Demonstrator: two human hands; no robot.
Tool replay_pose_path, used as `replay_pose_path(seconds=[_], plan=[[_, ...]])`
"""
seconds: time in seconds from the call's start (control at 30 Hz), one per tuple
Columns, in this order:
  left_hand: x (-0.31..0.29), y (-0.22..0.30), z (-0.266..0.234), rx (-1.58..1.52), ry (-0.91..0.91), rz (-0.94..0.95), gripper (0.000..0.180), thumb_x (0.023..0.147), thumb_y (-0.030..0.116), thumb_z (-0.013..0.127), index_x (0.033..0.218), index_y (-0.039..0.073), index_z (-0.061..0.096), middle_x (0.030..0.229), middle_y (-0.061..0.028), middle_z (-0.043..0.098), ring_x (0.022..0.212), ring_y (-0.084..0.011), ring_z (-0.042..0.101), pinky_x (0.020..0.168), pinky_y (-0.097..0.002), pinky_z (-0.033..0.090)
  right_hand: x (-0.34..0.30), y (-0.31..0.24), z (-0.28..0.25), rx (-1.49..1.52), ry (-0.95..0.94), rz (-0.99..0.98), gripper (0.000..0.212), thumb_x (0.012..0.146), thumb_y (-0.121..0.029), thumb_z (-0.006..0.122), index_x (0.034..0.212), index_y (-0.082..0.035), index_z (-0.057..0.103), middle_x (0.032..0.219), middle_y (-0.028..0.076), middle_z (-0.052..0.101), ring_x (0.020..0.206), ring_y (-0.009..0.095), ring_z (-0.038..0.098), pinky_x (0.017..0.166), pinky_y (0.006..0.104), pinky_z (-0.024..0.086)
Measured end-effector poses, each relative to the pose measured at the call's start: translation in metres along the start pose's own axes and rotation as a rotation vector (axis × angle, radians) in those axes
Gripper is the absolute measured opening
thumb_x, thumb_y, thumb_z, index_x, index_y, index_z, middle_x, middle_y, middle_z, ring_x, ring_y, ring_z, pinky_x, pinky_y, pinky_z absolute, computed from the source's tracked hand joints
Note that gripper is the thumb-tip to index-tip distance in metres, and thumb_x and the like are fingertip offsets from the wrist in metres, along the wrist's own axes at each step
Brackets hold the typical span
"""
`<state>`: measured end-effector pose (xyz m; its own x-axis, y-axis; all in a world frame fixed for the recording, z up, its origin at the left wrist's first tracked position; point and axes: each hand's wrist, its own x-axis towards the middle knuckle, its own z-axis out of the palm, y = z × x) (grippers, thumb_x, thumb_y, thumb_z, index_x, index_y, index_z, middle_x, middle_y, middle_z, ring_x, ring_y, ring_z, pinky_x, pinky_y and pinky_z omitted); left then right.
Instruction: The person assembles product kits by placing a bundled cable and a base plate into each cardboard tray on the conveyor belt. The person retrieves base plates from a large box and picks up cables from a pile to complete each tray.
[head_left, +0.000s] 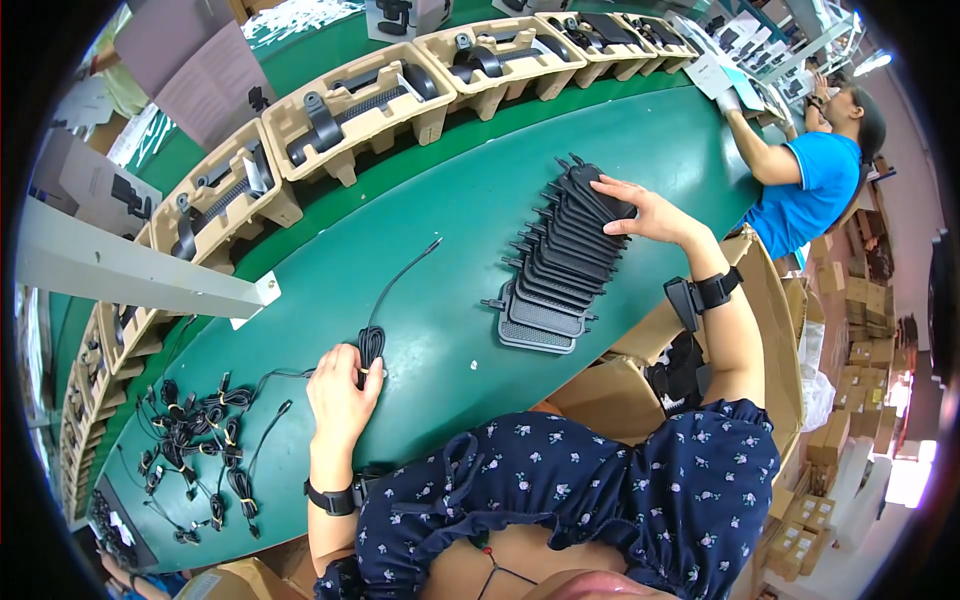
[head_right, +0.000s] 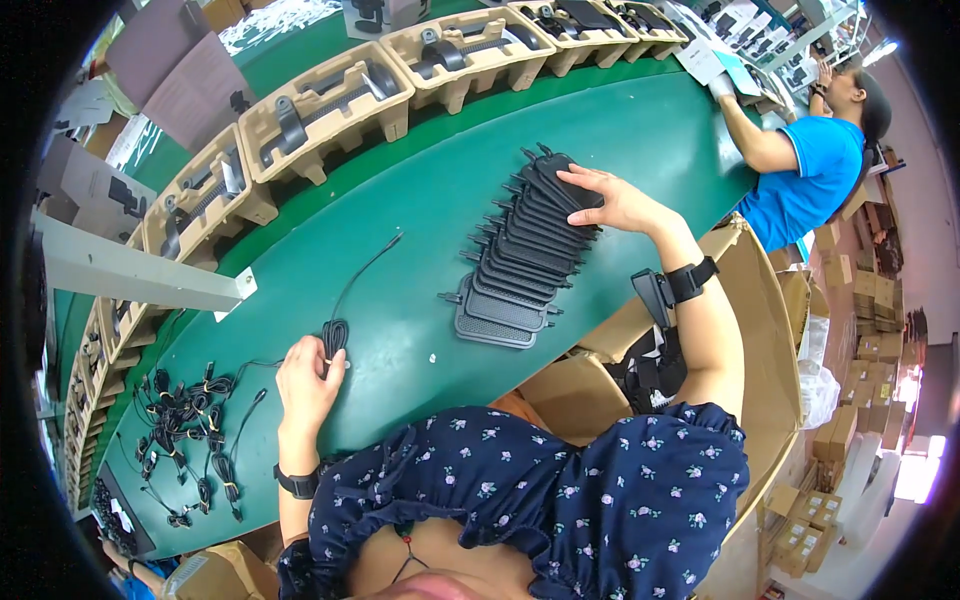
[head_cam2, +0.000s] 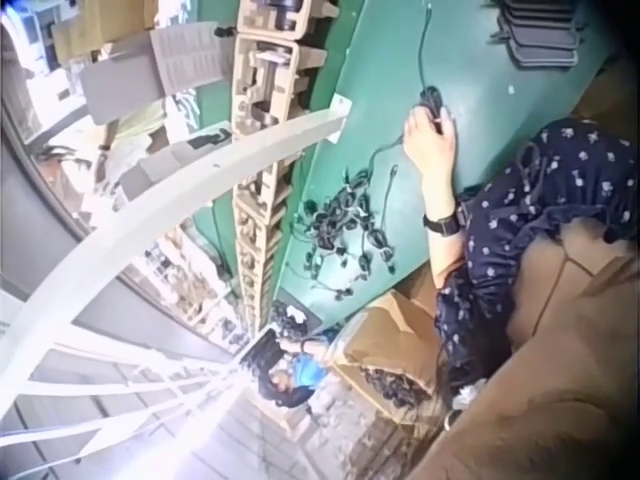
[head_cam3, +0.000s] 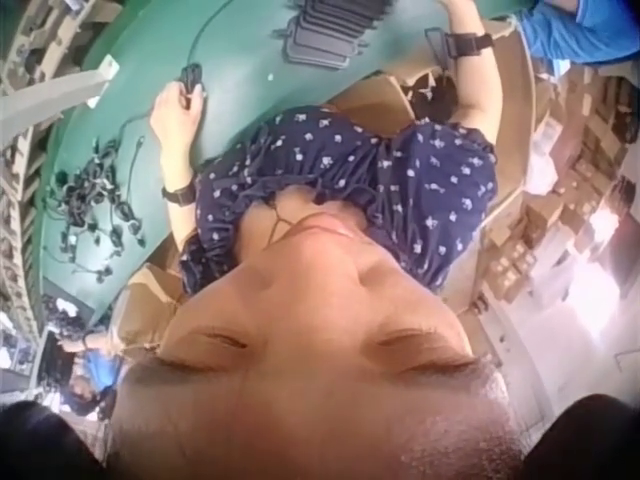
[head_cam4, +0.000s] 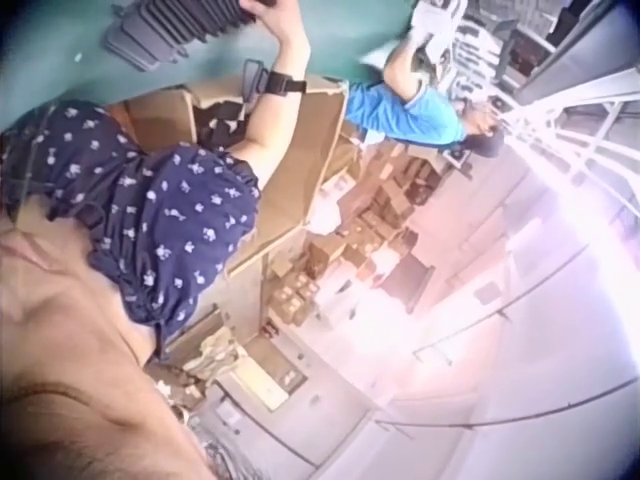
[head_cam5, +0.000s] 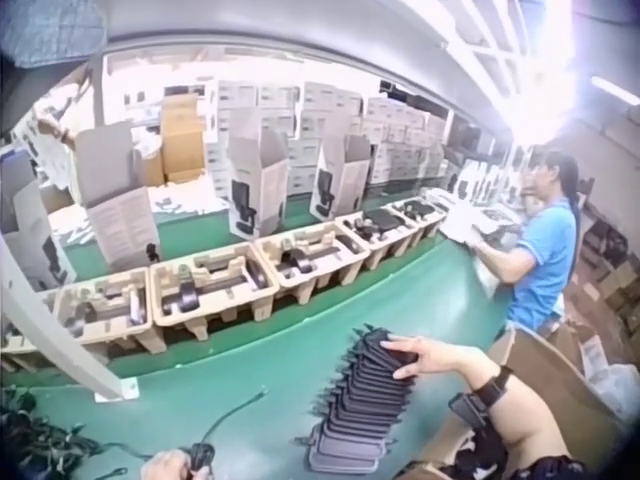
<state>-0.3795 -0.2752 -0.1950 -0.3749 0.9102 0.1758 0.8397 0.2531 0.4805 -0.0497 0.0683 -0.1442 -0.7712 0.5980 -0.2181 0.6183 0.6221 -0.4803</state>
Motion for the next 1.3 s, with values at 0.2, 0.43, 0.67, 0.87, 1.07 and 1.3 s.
replay_pose_path(seconds=[0.2, 0.43, 0.67, 0.87, 1.07, 1.3], plan=[[-0.004, -0.002, -0.002, 0.012, -0.034, -0.06, 0.029, 0.072, 0.017, 0.071, 0.072, 0.006, 0.044, 0.062, -0.0054, 0.042, 0.058, -0.0235, 0.046, 0.055, -0.0369, 0.039, -0.006, -0.028, -0.017, 0.043, -0.027, -0.011, 0.053, 0.081, -0.023, 0.069, 0.129, -0.013, 0.051, 0.132, 0.013, 0.051, 0.116, 0.028, 0.052, 0.099, 0.0357, 0.04], [-0.005, -0.005, -0.007, -0.116, 0.036, -0.135, 0.028, 0.072, 0.011, 0.072, 0.07, 0.005, 0.045, 0.058, -0.0055, 0.039, 0.051, -0.0215, 0.04, 0.05, -0.0344, 0.036, -0.009, -0.042, -0.034, -0.007, -0.021, -0.012, 0.034, 0.086, -0.023, 0.062, 0.116, -0.008, 0.06, 0.102, 0.014, 0.066, 0.084, 0.027, 0.064, 0.078, 0.0352, 0.05], [-0.003, -0.005, -0.002, -0.025, 0.065, -0.051, 0.027, 0.071, 0.011, 0.071, 0.071, 0.005, 0.045, 0.059, -0.0064, 0.039, 0.055, -0.0229, 0.043, 0.052, -0.0356, 0.037, -0.007, -0.086, -0.017, -0.446, 0.236, -0.037, 0.017, 0.087, -0.018, 0.058, 0.09, -0.002, 0.058, 0.079, 0.018, 0.062, 0.073, 0.038, 0.059, 0.064, 0.0425, 0.048], [-0.002, -0.007, 0.001, -0.002, 0.06, 0.001, 0.027, 0.07, 0.012, 0.071, 0.071, 0.006, 0.045, 0.06, -0.0062, 0.04, 0.058, -0.0239, 0.044, 0.053, -0.0367, 0.037, 0.041, -0.064, -0.071, -0.416, 0.901, -0.281, 0.013, 0.088, -0.011, 0.053, 0.095, -0.006, 0.062, 0.092, 0.014, 0.062, 0.086, 0.033, 0.06, 0.074, 0.0345, 0.048], [-0.01, -0.008, 0.002, 0.018, 0.078, -0.019, 0.027, 0.07, 0.013, 0.071, 0.071, 0.006, 0.045, 0.059, -0.006, 0.04, 0.057, -0.0237, 0.043, 0.052, -0.0369, 0.036, 0.129, -0.062, -0.127, -0.565, 1.134, -0.294, 0.011, 0.087, -0.011, 0.051, 0.093, -0.009, 0.06, 0.086, 0.009, 0.057, 0.082, 0.03, 0.058, 0.07, 0.0369, 0.046], [-0.011, -0.007, 0.002, 0.007, 0.079, -0.078, 0.028, 0.07, 0.013, 0.072, 0.069, 0.007, 0.045, 0.057, -0.005, 0.039, 0.055, -0.0237, 0.043, 0.051, -0.0364, 0.036, 0.194, -0.069, -0.141, -0.84, 0.847, -0.553, 0.013, 0.07, -0.006, 0.052, 0.08, -0.009, 0.06, 0.078, 0.011, 0.051, 0.079, 0.033, 0.052, 0.068, 0.0415, 0.044]])
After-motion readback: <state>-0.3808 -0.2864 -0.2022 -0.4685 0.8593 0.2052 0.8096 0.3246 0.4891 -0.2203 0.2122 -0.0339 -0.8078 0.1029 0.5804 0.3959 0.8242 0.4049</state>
